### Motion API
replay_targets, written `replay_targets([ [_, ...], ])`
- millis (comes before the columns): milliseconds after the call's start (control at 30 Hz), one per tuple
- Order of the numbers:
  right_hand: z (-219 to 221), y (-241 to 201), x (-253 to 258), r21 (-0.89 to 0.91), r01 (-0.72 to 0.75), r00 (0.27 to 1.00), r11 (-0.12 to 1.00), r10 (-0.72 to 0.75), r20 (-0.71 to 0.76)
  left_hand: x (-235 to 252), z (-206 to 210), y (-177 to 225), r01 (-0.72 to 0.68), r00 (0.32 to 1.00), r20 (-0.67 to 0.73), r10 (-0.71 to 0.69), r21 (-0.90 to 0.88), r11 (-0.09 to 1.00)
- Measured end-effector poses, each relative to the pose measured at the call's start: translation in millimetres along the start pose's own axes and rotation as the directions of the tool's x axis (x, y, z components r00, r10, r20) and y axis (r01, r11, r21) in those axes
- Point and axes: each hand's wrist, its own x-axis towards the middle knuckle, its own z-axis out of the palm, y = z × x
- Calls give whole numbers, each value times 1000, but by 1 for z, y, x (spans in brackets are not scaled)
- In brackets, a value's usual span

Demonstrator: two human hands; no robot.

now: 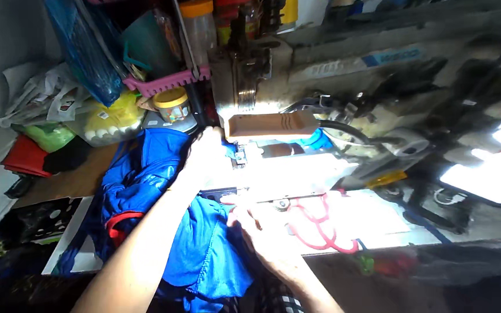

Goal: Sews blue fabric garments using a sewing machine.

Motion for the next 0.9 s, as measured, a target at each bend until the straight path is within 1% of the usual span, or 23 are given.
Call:
replay_targets([
  [33,-4,0,0,-45,-9,999,999,7,-32,6,3,-11,24,998,-56,-24,2,1000],
  [67,-9,2,-1,-98,-32,997,995,25,-72,10,1,-23,75,994,-83,-76,-8,997],
  [133,-24,3,-6,-189,-122,989,974,103,-106,10,-12,-49,190,975,-97,-198,-84,978],
  [167,-31,5,-9,-260,-135,985,956,102,-136,5,-21,-59,233,966,-89,-243,-106,967],
  [200,-37,7,-11,-339,-123,984,933,68,-167,-3,-30,-65,251,961,-80,-264,-143,957],
  [233,-43,8,-12,-422,-103,982,901,25,-187,-15,-38,-68,215,966,-96,-238,-204,955],
  [267,-47,7,-11,-502,-88,981,860,-14,-195,-32,-45,-67,124,976,-140,-168,-281,952],
  [333,-49,4,-2,-684,-52,969,727,-128,-210,-70,-54,-61,-92,972,-236,-11,-422,902],
  [367,-46,2,5,-753,-20,956,657,-208,-207,-85,-52,-59,-179,955,-296,19,-521,835],
  [400,-42,-1,12,-794,14,946,608,-266,-187,-96,-49,-57,-254,940,-340,27,-643,723],
  [433,-37,-3,20,-821,52,930,569,-328,-168,-105,-46,-54,-298,934,-357,17,-752,588],
  [467,-32,-4,30,-834,91,912,545,-382,-150,-112,-45,-50,-314,934,-358,-2,-824,472],
  [500,-26,-4,39,-840,120,906,529,-404,-125,-117,-44,-45,-322,934,-357,-14,-859,398],
  [533,-21,-4,48,-842,148,905,518,-415,-96,-121,-43,-40,-325,934,-356,-23,-877,353],
  [600,-10,-2,64,-835,189,912,516,-409,-46,-126,-39,-33,-337,934,-358,-13,-890,308],
  [667,-6,-2,74,-826,217,921,520,-390,-3,-129,-36,-33,-356,930,-367,20,-885,299],
  [733,-9,-4,72,-793,236,918,561,-397,-8,-134,-46,-43,-380,921,-388,48,-861,339],
  [767,-13,-4,66,-755,247,913,607,-407,-28,-140,-57,-52,-384,912,-410,13,-842,378],
  [800,-20,-6,58,-703,247,922,668,-385,-42,-148,-70,-64,-374,886,-453,-99,-823,428],
  [833,-29,-8,46,-639,212,949,739,-313,-47,-157,-84,-79,-350,819,-509,-264,-808,474],
  [867,-38,-8,32,-575,137,978,806,-201,-49,-166,-97,-99,-339,719,-557,-416,-803,489],
  [900,-46,-4,18,-517,45,996,855,-79,-43,-175,-109,-118,-294,598,-579,-555,-802,521],
])
